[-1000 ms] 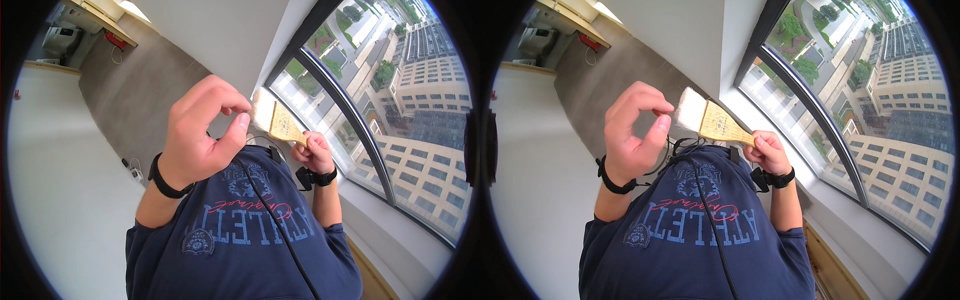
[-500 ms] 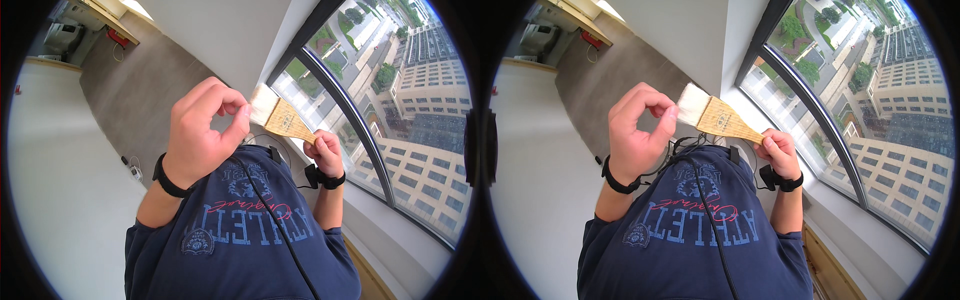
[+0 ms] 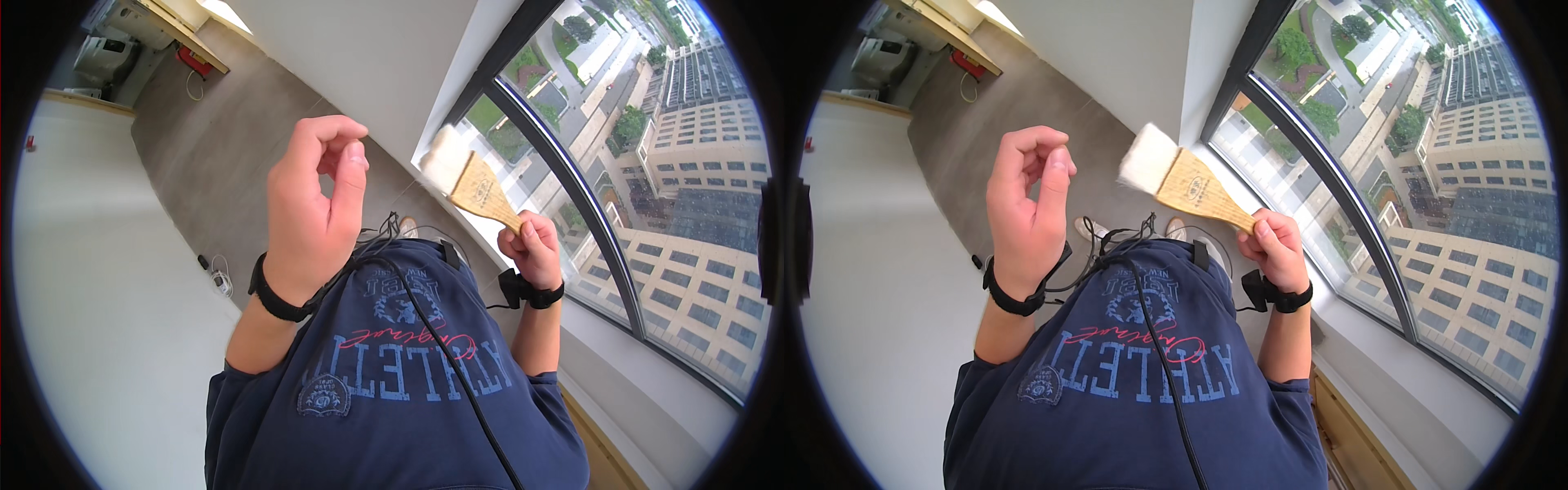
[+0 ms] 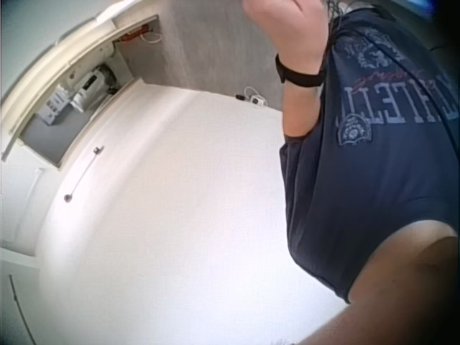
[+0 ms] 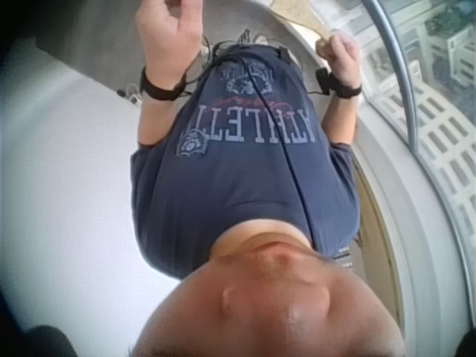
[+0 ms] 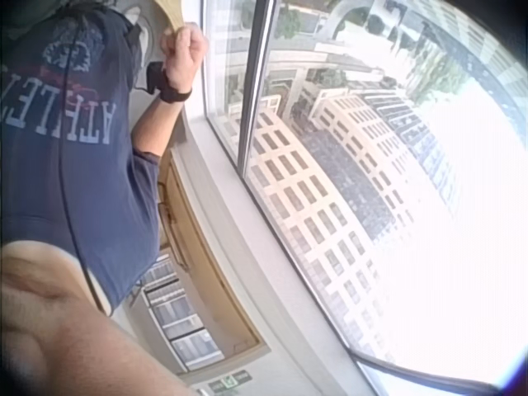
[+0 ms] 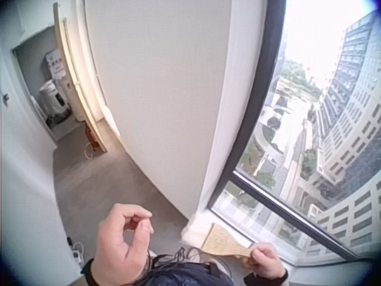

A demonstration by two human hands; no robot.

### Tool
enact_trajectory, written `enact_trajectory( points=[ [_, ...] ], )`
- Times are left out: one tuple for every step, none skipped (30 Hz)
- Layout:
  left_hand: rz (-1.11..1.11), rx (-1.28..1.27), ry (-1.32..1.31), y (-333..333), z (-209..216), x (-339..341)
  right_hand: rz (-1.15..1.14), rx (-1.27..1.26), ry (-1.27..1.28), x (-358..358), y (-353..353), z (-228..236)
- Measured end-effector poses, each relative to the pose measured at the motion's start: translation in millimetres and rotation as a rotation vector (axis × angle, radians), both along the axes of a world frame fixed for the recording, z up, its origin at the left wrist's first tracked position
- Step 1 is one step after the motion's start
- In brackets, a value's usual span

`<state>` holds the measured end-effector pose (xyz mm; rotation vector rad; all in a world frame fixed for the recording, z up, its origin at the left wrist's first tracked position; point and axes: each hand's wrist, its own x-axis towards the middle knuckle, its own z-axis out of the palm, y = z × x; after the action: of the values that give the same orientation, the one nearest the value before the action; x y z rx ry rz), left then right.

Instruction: Clean a white wall surface and window ledge using a dry brush.

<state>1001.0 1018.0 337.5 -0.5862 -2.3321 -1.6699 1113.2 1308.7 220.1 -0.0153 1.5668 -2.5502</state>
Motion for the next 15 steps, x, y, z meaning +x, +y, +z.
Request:
enact_trajectory(
  points=[
    [-0.005,0.054,-0.053,0,-1,-2,-0.02,-0.05,0.003,1,3,-2],
    [-0.021,0.061,-0.048,-2,-1,-2,-0.048,-0.158,0.007,2,2,-3],
    [-0.035,-0.007,-0.061,-6,-2,0,-0.077,-0.264,0.012,4,-1,-5],
    [-0.062,-0.068,-0.072,-6,-2,-2,-0.072,-0.371,-0.006,5,1,-12],
    [-0.084,-0.058,-0.06,-6,-1,0,-0.071,-0.46,-0.022,5,0,-15],
    [-0.075,-0.084,-0.094,-6,0,3,-0.081,-0.493,-0.045,6,1,-14],
    [-0.067,-0.111,-0.125,-6,1,4,-0.091,-0.527,-0.063,6,1,-14],
    [-0.077,-0.12,-0.151,-7,-2,4,-0.079,-0.555,-0.053,7,2,-15],
    [-0.1,-0.111,-0.141,-5,-3,3,-0.075,-0.598,-0.043,7,3,-16],
    [-0.098,-0.117,-0.17,-5,-2,5,-0.08,-0.614,-0.033,8,3,-16],
    [-0.094,-0.124,-0.2,-4,-1,4,-0.085,-0.63,-0.025,8,3,-15],
    [-0.101,-0.129,-0.197,-3,-1,2,-0.096,-0.627,-0.017,8,3,-15],
    [-0.109,-0.127,-0.195,-2,-2,0,-0.091,-0.652,-0.003,7,4,-16],
    [-0.109,-0.133,-0.195,0,-2,-2,-0.084,-0.678,0.011,6,4,-17],
    [-0.108,-0.141,-0.194,1,-1,-6,-0.089,-0.677,0.016,3,5,-16]
  ],
)
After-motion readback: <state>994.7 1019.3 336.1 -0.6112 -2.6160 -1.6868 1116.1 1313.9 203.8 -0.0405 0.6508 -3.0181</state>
